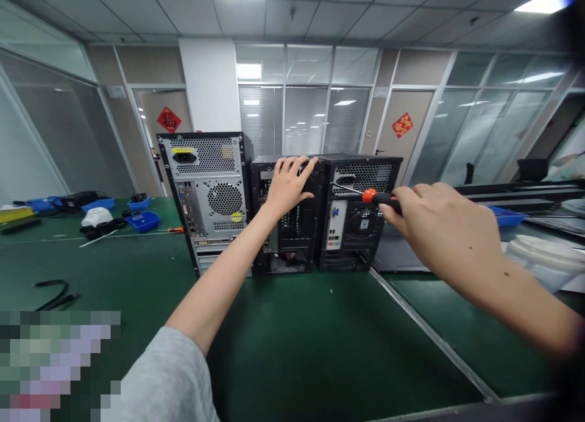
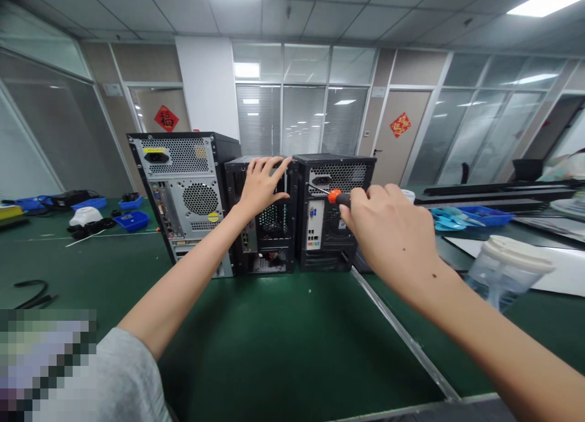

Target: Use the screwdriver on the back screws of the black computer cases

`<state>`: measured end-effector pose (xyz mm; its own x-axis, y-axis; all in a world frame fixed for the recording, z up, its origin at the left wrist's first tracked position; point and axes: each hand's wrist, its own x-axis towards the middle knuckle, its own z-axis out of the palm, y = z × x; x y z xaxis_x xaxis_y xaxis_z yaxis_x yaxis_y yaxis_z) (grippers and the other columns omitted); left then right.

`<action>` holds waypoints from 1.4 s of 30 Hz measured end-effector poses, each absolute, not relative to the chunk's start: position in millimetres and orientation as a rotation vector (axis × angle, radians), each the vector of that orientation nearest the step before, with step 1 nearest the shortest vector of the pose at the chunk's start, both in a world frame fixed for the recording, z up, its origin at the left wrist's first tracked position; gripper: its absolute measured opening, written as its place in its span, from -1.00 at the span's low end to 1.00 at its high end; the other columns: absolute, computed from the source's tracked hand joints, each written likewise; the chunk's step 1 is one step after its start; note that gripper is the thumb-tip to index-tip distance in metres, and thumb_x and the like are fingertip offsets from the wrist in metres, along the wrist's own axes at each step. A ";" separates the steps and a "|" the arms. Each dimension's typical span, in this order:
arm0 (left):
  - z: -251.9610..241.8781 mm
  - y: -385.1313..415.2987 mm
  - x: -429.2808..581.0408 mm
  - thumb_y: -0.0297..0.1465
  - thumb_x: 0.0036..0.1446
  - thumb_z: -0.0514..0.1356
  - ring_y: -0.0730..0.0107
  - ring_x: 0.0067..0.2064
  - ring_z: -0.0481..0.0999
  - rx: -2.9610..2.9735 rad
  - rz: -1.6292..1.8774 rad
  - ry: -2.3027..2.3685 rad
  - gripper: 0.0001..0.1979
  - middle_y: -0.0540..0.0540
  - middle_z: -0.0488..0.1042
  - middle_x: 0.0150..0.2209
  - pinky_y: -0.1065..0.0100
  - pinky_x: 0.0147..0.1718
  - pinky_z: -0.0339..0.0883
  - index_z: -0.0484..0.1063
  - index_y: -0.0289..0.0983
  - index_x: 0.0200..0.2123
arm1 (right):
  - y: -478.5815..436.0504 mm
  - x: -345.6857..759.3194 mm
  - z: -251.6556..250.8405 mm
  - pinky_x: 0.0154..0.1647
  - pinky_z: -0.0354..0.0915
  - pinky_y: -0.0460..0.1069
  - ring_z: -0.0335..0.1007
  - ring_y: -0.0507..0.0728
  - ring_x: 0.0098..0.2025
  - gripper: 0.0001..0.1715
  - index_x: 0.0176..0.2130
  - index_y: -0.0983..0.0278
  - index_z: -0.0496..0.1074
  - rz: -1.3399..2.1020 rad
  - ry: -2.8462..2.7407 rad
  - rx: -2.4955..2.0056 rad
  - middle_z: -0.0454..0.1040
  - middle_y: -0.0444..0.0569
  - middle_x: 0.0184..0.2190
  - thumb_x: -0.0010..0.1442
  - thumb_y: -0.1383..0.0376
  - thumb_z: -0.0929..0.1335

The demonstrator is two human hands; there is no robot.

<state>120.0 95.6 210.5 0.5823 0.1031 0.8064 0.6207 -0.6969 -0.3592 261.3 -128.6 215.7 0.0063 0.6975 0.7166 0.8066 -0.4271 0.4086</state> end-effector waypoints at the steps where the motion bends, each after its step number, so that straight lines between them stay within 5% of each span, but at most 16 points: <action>1: 210.5 95.4 120.1 -0.21 -0.01 0.33 0.00 0.18 0.16 -2.178 -1.053 -0.576 -0.16 -0.23 0.24 0.18 0.00 0.20 -0.06 0.04 -0.21 0.29 | -128.4 260.9 215.6 -0.57 -0.20 -0.05 0.21 0.15 -0.33 -0.61 -0.37 0.31 0.34 -1.399 -1.612 -2.140 0.37 0.07 -0.44 0.29 0.19 0.09; 12: 210.6 94.8 119.9 -0.22 0.00 0.33 0.02 0.18 0.17 -2.164 -1.055 -0.573 -0.18 -0.23 0.24 0.17 0.01 0.20 -0.05 0.07 -0.24 0.28 | -122.9 255.9 216.2 -0.56 -0.17 -0.05 -0.03 -0.01 -0.58 -0.47 -0.38 0.40 0.38 -1.310 -1.613 -2.139 0.29 0.09 -0.40 0.29 0.19 0.03; 25: 209.4 97.8 120.7 -0.23 -0.03 0.35 -0.01 0.17 0.18 -2.164 -1.081 -0.541 -0.16 -0.25 0.25 0.17 -0.02 0.19 -0.04 0.08 -0.25 0.27 | -114.2 261.0 215.1 -0.55 -0.13 -0.04 0.27 0.12 -0.51 -0.66 -0.27 0.32 0.30 -1.153 -1.559 -2.271 0.42 0.05 -0.46 0.28 0.29 0.04; 33: 209.0 98.9 120.5 -0.23 -0.02 0.34 -0.02 0.17 0.18 -2.166 -1.095 -0.526 -0.15 -0.25 0.24 0.17 -0.04 0.19 -0.04 0.05 -0.22 0.28 | -114.8 257.6 218.9 -0.55 -0.13 -0.01 0.30 0.20 -0.54 -0.51 -0.21 0.32 0.29 -0.969 -1.527 -2.335 0.43 0.08 -0.52 0.31 0.11 -0.02; 38: 208.8 98.6 120.7 -0.23 -0.03 0.35 -0.03 0.18 0.17 -2.175 -1.098 -0.527 -0.13 -0.25 0.24 0.17 -0.05 0.19 -0.05 0.02 -0.21 0.29 | -109.5 268.0 214.2 -0.51 0.05 0.03 0.31 0.26 -0.51 -0.51 -0.22 0.27 0.24 -0.768 -1.576 -2.117 0.36 0.04 -0.57 0.16 -0.08 0.15; 42: 209.0 98.1 121.0 -0.22 -0.03 0.35 -0.01 0.18 0.17 -2.161 -1.089 -0.540 -0.16 -0.25 0.24 0.17 -0.01 0.20 -0.04 0.08 -0.25 0.27 | -109.6 272.0 211.4 -0.52 0.11 0.02 0.26 0.20 -0.55 -0.58 -0.22 0.22 0.12 -0.612 -1.575 -2.073 0.25 -0.13 -0.61 0.01 0.06 0.30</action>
